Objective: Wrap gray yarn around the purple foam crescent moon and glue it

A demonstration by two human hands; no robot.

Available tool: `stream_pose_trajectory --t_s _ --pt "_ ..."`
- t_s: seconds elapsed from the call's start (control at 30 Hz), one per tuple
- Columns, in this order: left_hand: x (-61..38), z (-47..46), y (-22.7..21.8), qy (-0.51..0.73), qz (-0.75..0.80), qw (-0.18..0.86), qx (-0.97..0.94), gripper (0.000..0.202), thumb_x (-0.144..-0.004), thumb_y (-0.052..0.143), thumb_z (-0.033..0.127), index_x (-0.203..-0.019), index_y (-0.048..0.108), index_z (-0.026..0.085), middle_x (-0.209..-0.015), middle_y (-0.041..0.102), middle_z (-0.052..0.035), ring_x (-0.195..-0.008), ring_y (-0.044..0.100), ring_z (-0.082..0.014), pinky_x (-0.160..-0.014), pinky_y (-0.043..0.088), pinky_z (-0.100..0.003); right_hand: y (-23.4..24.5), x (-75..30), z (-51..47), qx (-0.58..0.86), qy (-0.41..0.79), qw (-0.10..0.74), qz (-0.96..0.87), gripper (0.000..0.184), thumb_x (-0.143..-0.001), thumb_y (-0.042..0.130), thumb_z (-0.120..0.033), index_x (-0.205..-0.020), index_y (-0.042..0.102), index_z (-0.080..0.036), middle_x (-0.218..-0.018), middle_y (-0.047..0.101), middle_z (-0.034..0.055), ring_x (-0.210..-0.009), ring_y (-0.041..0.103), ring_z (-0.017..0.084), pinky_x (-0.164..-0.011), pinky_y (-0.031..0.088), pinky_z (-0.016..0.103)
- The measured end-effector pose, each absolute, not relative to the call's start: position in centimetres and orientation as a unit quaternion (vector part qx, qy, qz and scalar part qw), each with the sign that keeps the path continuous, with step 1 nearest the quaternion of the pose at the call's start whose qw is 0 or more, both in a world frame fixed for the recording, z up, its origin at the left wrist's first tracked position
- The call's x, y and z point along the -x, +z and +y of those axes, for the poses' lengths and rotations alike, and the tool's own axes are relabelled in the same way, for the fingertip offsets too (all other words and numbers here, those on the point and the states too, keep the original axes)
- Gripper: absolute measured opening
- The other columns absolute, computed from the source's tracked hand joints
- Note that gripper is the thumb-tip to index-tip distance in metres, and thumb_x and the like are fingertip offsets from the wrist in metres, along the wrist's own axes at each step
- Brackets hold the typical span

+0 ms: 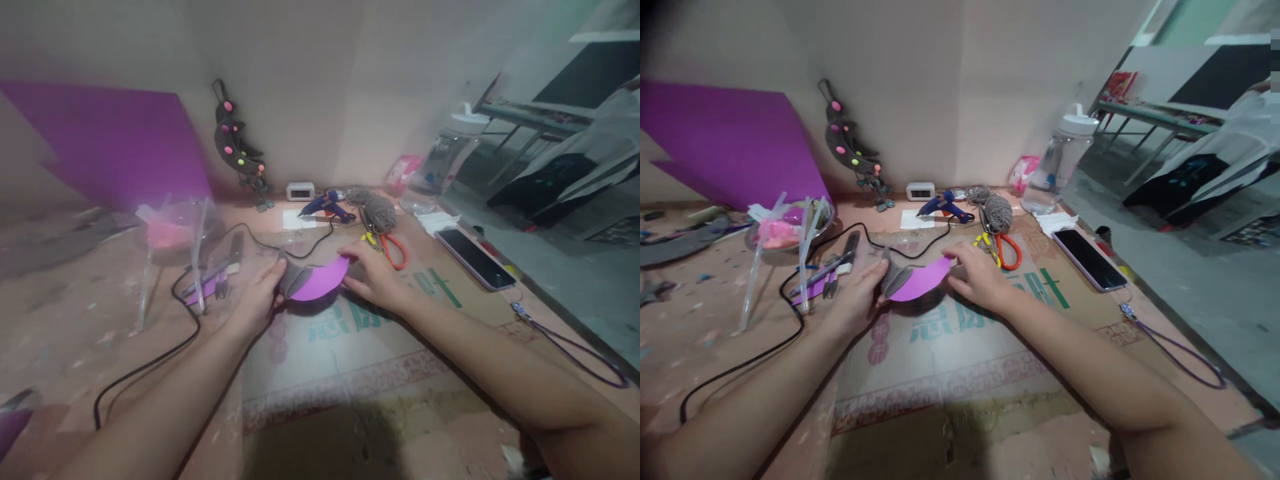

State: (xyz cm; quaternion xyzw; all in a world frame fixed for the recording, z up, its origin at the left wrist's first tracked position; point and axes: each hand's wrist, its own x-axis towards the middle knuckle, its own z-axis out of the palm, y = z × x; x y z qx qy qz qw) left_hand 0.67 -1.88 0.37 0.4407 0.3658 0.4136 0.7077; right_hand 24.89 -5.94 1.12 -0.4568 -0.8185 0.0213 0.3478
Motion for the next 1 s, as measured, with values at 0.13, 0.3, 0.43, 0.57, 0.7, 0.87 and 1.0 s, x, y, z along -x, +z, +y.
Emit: stream_pose_trajectory --t_s 0.13,0.3,0.43,0.57,0.7,0.87,1.0 --pt "-0.1 -1.2 1.1 0.385 0.360 0.753 -0.394 0.033 -0.074 0.071 0.046 -0.071 0.055 0.016 -0.045 0.046 0.0075 -0.031 0.033 -0.0032 -0.030 0.021 -0.014 0.7 -25.1 -5.4 0.464 0.114 0.319 -0.818 0.092 -0.073 0.074 -0.048 -0.145 0.028 -0.015 -0.137 0.048 0.0214 -0.124 0.047 0.033 -0.101 0.040 0.052" --pt "0.4 -0.9 1.3 0.357 0.368 0.776 -0.367 0.035 -0.065 0.079 0.044 -0.074 0.060 0.016 -0.050 0.053 0.0044 -0.034 0.042 -0.0061 -0.031 0.030 -0.017 0.8 -24.6 -5.6 0.429 0.126 0.256 -0.857 0.059 -0.081 0.069 -0.042 -0.131 0.050 -0.018 -0.133 0.054 0.0167 -0.125 0.048 0.030 -0.106 0.033 0.054" --pt "0.6 -1.1 1.2 0.332 0.371 0.777 -0.386 0.033 -0.065 0.079 0.043 -0.071 0.064 0.015 -0.058 0.059 -0.0005 -0.046 0.053 -0.0105 -0.040 0.041 -0.021 1.1 -24.6 -5.6 0.450 0.115 0.272 -0.843 0.018 -0.093 0.051 -0.025 -0.097 0.066 -0.018 -0.099 0.070 0.0099 -0.096 0.062 0.022 -0.093 0.044 0.041" --pt "1.0 -1.1 1.5 0.316 0.384 0.762 -0.415 0.035 -0.062 0.080 0.044 -0.065 0.062 0.015 -0.054 0.055 0.0002 -0.041 0.045 -0.0085 -0.036 0.031 -0.020 3.3 -26.3 -5.9 0.546 0.129 0.243 -0.791 0.020 -0.091 0.050 -0.025 -0.098 0.068 -0.019 -0.091 0.073 0.0065 -0.081 0.065 0.019 -0.072 0.047 0.030" --pt "1.9 -0.4 1.6 0.308 0.396 0.755 -0.424 0.038 -0.057 0.082 0.045 -0.067 0.063 0.015 -0.054 0.053 0.0010 -0.041 0.042 -0.0078 -0.035 0.026 -0.020 8.0 -29.5 -6.8 0.637 0.062 0.241 -0.730 0.018 -0.088 0.055 -0.028 -0.093 0.071 -0.021 -0.080 0.072 0.0041 -0.069 0.062 0.018 -0.063 0.043 0.028" --pt "2.9 0.8 1.0 0.286 0.391 0.741 -0.465 0.036 -0.065 0.077 0.046 -0.062 0.058 0.015 -0.049 0.047 0.0032 -0.038 0.036 -0.0062 -0.035 0.022 -0.019 13.7 -32.6 -8.9 0.699 -0.015 0.292 -0.653 0.020 -0.087 0.058 -0.030 -0.091 0.072 -0.017 -0.080 0.071 0.0046 -0.070 0.059 0.015 -0.062 0.040 0.028" --pt "2.9 1.3 0.7 0.336 0.392 0.702 -0.490 0.036 -0.073 0.071 0.045 -0.061 0.052 0.017 -0.047 0.042 0.0057 -0.037 0.032 -0.0054 -0.036 0.021 -0.018 16.3 -33.7 -11.0 0.751 -0.111 0.333 -0.559 0.024 -0.084 0.065 -0.036 -0.087 0.074 -0.014 -0.067 0.065 0.0036 -0.059 0.052 0.011 -0.058 0.037 0.029"
